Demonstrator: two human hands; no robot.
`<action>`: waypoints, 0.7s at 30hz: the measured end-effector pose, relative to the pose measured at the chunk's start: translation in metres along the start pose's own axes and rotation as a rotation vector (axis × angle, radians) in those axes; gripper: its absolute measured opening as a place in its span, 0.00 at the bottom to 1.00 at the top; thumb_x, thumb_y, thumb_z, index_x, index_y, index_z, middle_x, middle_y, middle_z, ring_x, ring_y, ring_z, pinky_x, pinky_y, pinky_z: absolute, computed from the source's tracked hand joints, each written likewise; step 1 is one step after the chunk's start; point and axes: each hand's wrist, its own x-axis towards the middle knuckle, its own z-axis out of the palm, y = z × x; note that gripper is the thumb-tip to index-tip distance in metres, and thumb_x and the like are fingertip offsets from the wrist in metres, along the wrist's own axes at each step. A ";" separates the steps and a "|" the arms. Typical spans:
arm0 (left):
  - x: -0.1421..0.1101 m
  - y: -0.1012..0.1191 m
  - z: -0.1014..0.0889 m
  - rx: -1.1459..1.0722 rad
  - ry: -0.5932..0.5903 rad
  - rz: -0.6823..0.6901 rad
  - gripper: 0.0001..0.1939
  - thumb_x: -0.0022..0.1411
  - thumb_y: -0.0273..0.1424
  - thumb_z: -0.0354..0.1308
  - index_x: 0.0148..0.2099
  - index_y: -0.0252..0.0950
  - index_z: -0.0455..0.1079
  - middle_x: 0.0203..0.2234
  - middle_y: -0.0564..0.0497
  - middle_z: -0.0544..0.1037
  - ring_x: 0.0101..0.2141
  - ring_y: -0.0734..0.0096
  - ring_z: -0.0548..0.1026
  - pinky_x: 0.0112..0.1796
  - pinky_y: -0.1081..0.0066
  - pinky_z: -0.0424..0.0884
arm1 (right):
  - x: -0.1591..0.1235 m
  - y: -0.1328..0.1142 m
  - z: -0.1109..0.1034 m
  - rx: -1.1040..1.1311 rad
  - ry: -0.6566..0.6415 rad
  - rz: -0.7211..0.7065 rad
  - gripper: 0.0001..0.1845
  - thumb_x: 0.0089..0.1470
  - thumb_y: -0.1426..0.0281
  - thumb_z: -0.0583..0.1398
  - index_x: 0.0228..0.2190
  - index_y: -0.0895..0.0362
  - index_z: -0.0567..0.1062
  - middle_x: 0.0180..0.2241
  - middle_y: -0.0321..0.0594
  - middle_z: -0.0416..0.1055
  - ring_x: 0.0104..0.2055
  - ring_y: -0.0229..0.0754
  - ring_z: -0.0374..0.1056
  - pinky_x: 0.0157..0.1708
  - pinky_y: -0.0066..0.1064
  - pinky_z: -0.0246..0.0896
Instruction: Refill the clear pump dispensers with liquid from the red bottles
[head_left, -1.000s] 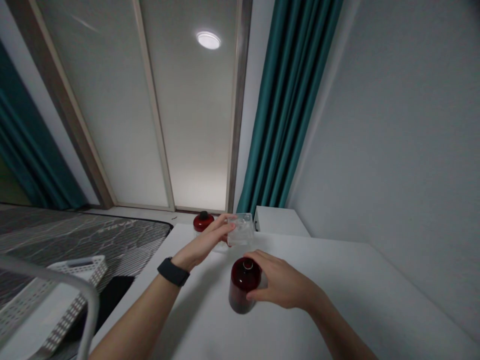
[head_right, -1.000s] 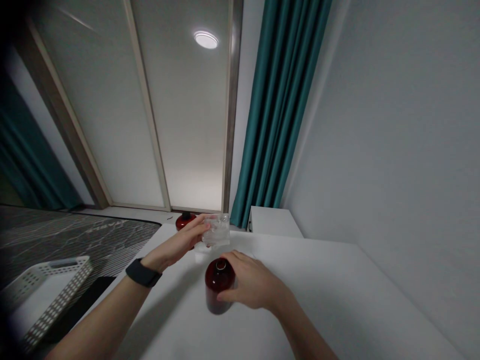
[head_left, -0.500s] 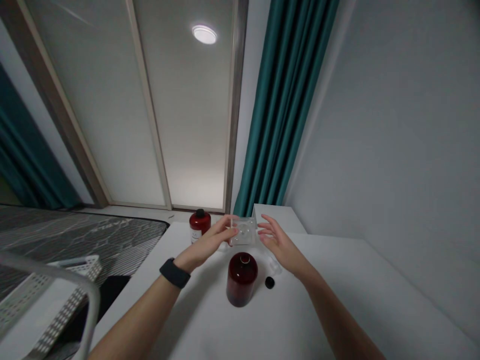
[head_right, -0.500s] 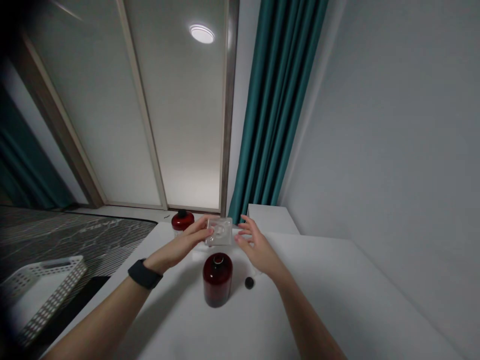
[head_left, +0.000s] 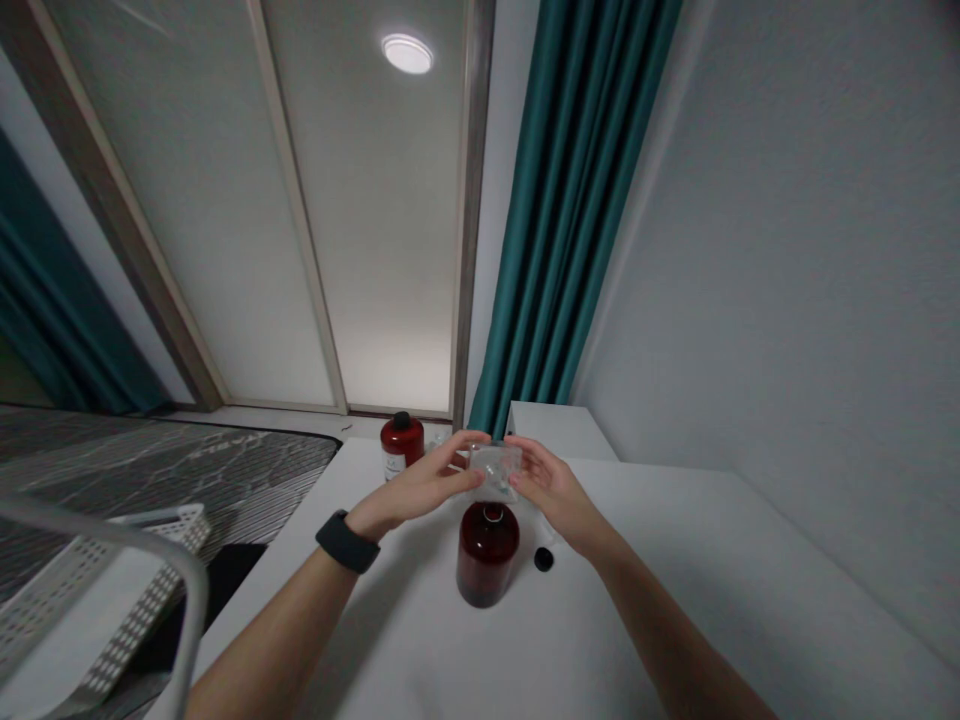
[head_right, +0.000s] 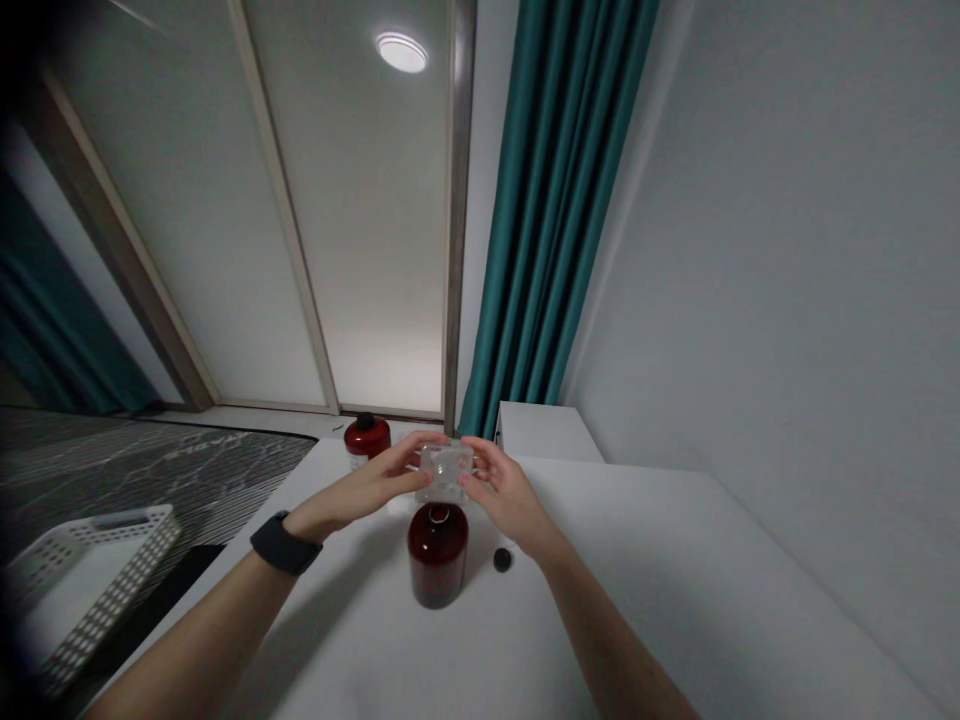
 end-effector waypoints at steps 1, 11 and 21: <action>-0.001 0.001 -0.001 -0.010 -0.025 0.008 0.24 0.64 0.36 0.58 0.61 0.43 0.60 0.55 0.45 0.71 0.48 0.59 0.71 0.51 0.55 0.67 | 0.000 0.001 0.000 -0.011 0.002 -0.011 0.26 0.53 0.59 0.65 0.52 0.50 0.69 0.51 0.44 0.74 0.54 0.47 0.70 0.56 0.45 0.64; -0.004 0.003 -0.006 0.103 -0.053 0.119 0.27 0.62 0.31 0.59 0.62 0.40 0.59 0.57 0.42 0.69 0.52 0.55 0.71 0.54 0.52 0.67 | -0.002 0.001 -0.002 -0.110 -0.029 -0.115 0.24 0.54 0.64 0.65 0.51 0.50 0.67 0.54 0.45 0.70 0.55 0.47 0.69 0.56 0.45 0.64; -0.007 0.010 -0.005 0.283 -0.024 0.196 0.29 0.61 0.29 0.60 0.63 0.40 0.58 0.58 0.41 0.69 0.53 0.54 0.71 0.54 0.51 0.67 | -0.007 -0.009 0.000 -0.202 -0.026 -0.163 0.24 0.54 0.68 0.63 0.52 0.50 0.67 0.54 0.44 0.69 0.57 0.47 0.67 0.60 0.47 0.59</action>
